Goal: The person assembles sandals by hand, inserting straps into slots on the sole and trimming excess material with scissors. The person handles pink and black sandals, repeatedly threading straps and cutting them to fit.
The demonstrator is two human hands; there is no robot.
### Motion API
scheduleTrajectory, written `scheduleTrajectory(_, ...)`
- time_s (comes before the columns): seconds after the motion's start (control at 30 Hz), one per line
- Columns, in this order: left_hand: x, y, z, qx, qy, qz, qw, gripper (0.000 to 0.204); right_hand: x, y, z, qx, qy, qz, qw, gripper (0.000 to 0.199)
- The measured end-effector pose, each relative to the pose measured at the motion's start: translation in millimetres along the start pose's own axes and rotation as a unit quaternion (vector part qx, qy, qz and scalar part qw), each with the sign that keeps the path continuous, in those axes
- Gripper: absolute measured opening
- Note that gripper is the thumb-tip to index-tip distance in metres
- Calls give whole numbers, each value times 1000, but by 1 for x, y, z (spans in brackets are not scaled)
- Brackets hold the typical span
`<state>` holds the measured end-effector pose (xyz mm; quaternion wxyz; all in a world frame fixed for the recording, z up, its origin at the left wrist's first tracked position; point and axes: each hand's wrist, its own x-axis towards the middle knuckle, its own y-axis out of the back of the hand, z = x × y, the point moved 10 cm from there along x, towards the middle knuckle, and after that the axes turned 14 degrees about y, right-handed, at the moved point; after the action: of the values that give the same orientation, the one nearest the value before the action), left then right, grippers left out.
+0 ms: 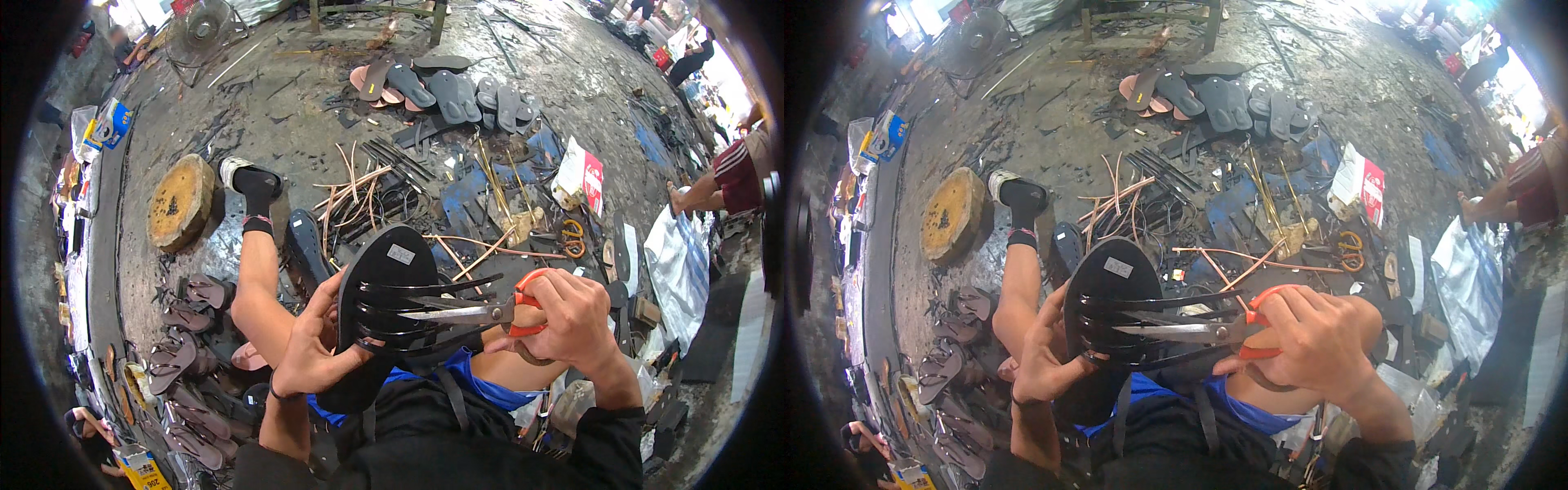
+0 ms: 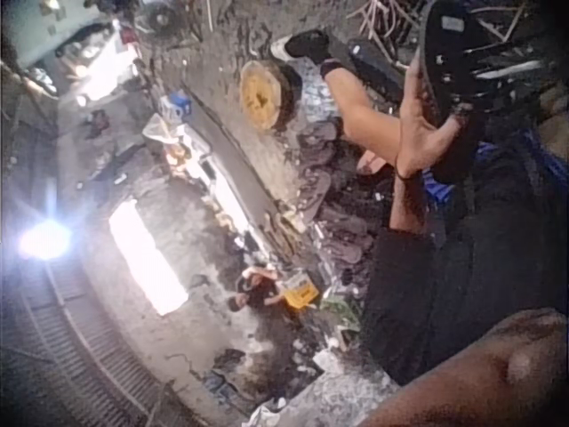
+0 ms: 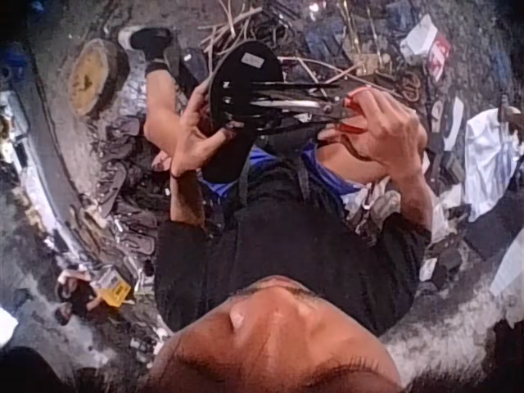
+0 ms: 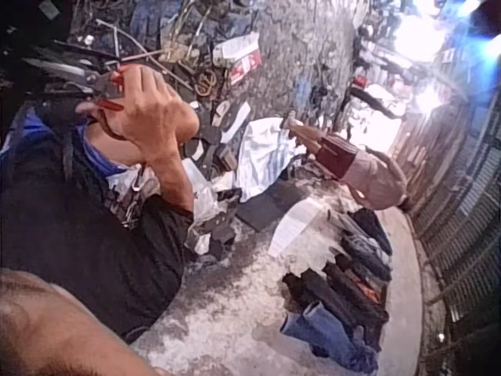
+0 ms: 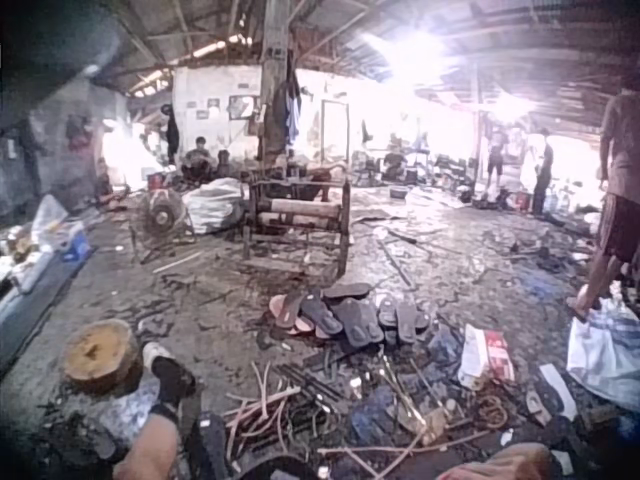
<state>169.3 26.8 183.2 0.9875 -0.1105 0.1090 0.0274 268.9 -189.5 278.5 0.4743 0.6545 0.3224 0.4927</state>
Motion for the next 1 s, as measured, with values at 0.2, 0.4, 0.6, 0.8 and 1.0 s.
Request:
scheduleTrajectory(0.2, -1, -1, 1, -1, -1, 2, 1000, 92, 1, -1, -2, 26, 4, 17, 1000, 64)
scheduleTrajectory(0.4, -3, -1, -2, -46, 16, -27, 998, 93, -6, -9, -2, 23, 5, 32, 999, 77)
scheduleTrajectory(0.6, -3, -6, 0, -83, 9, -27, 996, 94, -9, -13, -3, 57, 7, 31, 998, 69)
scheduleTrajectory(0.8, -1, -7, -7, -78, 10, -16, 997, 94, -9, -15, -4, 71, 22, 44, 996, 65)
scheduleTrajectory(1.0, 1, -7, -5, -42, -2, -5, 999, 93, -11, -26, -3, 80, 36, 24, 996, 64)
